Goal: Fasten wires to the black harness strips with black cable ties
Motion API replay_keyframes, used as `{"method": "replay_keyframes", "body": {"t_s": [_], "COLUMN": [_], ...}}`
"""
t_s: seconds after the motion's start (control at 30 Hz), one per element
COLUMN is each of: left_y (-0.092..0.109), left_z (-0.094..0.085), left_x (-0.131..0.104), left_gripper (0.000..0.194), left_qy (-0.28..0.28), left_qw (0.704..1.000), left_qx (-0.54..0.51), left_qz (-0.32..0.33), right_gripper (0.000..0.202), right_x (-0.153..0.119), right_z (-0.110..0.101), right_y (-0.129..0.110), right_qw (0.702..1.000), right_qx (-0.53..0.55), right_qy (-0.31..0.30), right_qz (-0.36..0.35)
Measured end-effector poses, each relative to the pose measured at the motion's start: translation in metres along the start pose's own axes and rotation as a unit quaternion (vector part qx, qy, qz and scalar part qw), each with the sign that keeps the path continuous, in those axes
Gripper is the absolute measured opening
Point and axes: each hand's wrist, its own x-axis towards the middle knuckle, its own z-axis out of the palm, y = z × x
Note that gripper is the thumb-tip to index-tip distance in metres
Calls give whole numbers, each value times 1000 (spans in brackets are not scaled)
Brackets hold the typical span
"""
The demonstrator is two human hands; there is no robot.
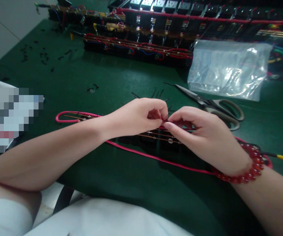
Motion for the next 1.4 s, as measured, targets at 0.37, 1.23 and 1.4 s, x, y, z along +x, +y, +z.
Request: {"method": "replay_keyframes", "body": {"t_s": [0.37, 1.23, 1.4], "left_y": [3, 1, 0], "left_z": [0, 1, 2], "left_x": [-3, -2, -2], "left_gripper": [8, 10, 10], "left_qy": [0, 15, 19], "left_qw": [999, 999, 1000], "left_qx": [39, 34, 21], "left_qz": [-1, 6, 8], "right_gripper": [9, 9, 8], "right_x": [-2, -2, -2], "right_z": [2, 3, 3], "right_y": [0, 1, -2], "right_qw": [1000, 1000, 1000], "right_qx": [-10, -14, 5], "right_qy": [17, 16, 14], "right_qz": [-16, -5, 15]}}
